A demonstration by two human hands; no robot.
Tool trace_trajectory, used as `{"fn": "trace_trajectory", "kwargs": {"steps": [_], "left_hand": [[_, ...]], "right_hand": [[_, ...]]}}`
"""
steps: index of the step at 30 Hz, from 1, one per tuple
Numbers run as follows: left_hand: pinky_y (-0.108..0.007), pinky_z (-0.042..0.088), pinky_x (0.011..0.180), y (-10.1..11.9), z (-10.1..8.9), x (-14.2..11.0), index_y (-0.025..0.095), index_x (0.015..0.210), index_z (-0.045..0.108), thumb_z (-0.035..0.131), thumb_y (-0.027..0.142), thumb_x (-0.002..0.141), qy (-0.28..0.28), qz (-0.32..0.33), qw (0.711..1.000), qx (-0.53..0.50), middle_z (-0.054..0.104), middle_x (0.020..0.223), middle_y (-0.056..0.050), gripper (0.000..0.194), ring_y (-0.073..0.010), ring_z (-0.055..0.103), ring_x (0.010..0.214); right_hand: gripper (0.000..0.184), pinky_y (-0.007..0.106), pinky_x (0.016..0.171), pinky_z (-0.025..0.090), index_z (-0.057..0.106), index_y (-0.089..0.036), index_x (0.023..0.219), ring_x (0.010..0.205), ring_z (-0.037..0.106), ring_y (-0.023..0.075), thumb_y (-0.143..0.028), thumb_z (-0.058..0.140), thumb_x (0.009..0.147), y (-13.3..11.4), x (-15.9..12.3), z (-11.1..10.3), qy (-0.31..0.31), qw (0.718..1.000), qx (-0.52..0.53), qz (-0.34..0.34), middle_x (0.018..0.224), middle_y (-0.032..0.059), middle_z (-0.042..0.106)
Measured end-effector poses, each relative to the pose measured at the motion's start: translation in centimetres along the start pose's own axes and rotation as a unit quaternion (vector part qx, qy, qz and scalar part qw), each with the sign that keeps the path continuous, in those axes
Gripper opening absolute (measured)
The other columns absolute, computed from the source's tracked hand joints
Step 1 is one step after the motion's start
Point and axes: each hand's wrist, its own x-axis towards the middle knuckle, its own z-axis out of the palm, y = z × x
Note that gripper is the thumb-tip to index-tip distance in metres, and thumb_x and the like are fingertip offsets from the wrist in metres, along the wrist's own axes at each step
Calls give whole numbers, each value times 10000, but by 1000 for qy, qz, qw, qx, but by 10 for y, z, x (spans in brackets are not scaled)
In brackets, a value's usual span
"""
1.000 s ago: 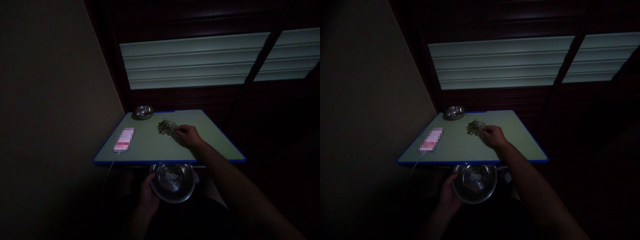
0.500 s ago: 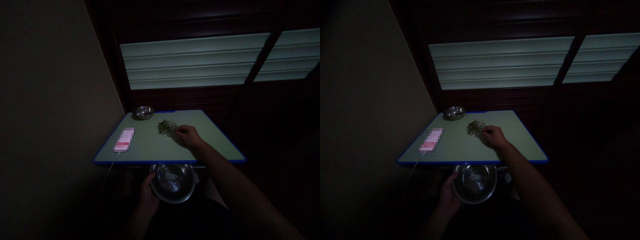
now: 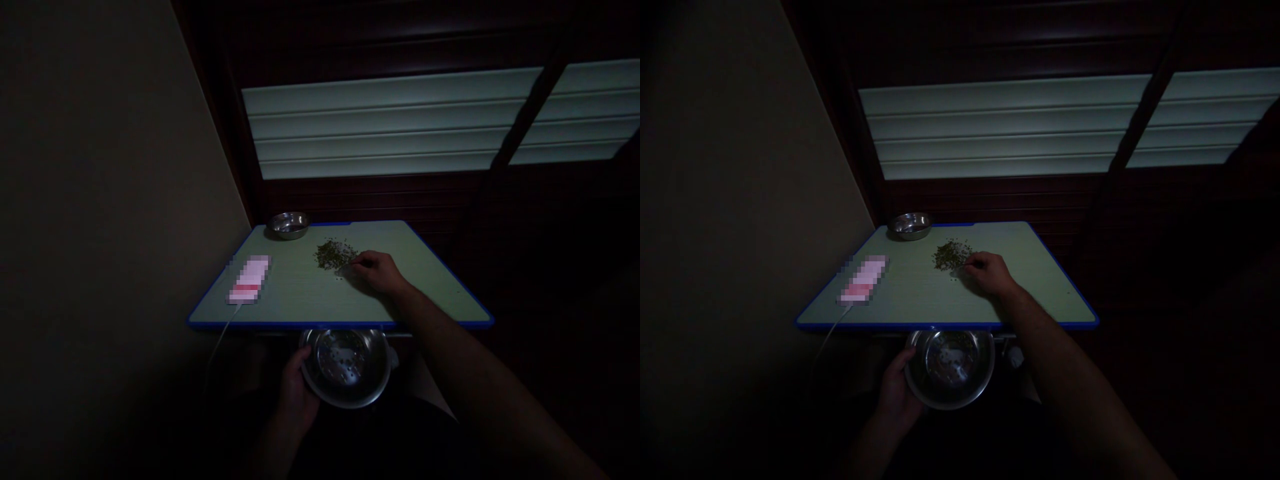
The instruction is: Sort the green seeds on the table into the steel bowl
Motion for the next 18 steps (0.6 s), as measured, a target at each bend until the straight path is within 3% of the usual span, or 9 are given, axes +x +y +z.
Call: {"fn": "trace_trajectory", "kwargs": {"steps": [13, 18], "left_hand": [[-377, 562, 840, 0, 1, -2, 132, 853, 724, 552, 181, 839, -4, 11, 1000, 1, 785, 783, -71, 179, -207, 725, 724], [-354, 566, 818, 0, 1, -2, 140, 861, 726, 564, 182, 825, -9, 9, 1000, 3, 784, 788, -62, 171, -202, 725, 736]], "right_hand": [[130, 280, 670, 492, 731, -163, 740, 683, 645, 171, -275, 673, 709, -5, -4, 1, -40, 998, 44, 16, 723, 39, 728], [143, 282, 686, 500, 731, -157, 749, 687, 647, 167, -267, 644, 722, -7, -2, 0, -11, 999, 36, 34, 734, 42, 732]]}}
